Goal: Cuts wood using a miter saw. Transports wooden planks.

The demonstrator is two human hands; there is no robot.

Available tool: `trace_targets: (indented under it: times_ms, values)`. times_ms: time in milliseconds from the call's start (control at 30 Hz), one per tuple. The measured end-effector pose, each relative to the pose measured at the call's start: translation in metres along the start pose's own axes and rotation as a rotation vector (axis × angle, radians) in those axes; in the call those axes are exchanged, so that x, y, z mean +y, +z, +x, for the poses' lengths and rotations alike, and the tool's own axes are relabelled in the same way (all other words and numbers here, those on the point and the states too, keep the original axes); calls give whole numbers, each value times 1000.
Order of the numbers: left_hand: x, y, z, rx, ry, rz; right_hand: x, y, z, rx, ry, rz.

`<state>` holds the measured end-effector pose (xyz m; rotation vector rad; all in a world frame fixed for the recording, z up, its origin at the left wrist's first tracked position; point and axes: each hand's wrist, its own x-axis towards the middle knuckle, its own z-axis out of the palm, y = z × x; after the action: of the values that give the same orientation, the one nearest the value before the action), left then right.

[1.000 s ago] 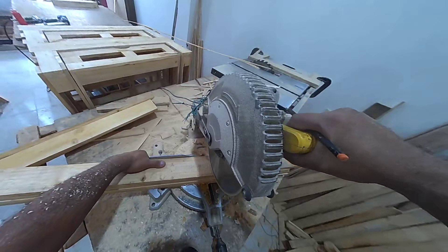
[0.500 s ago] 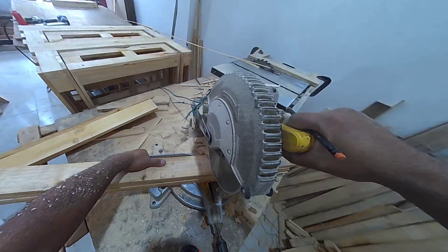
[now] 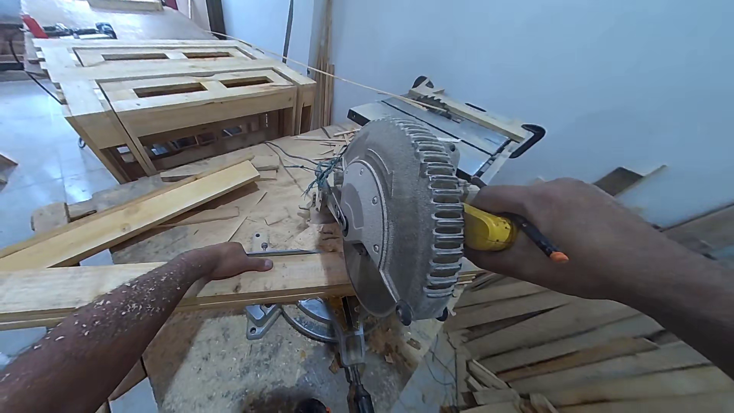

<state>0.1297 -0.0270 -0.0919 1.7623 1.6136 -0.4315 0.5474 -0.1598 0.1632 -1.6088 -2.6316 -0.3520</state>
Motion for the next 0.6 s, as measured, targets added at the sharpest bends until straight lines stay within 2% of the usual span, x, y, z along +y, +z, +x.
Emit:
trace_targets:
  times_ms: [600]
  values:
    - [0, -1, -2, -6, 7, -5, -6, 3, -6, 33, 7, -23]
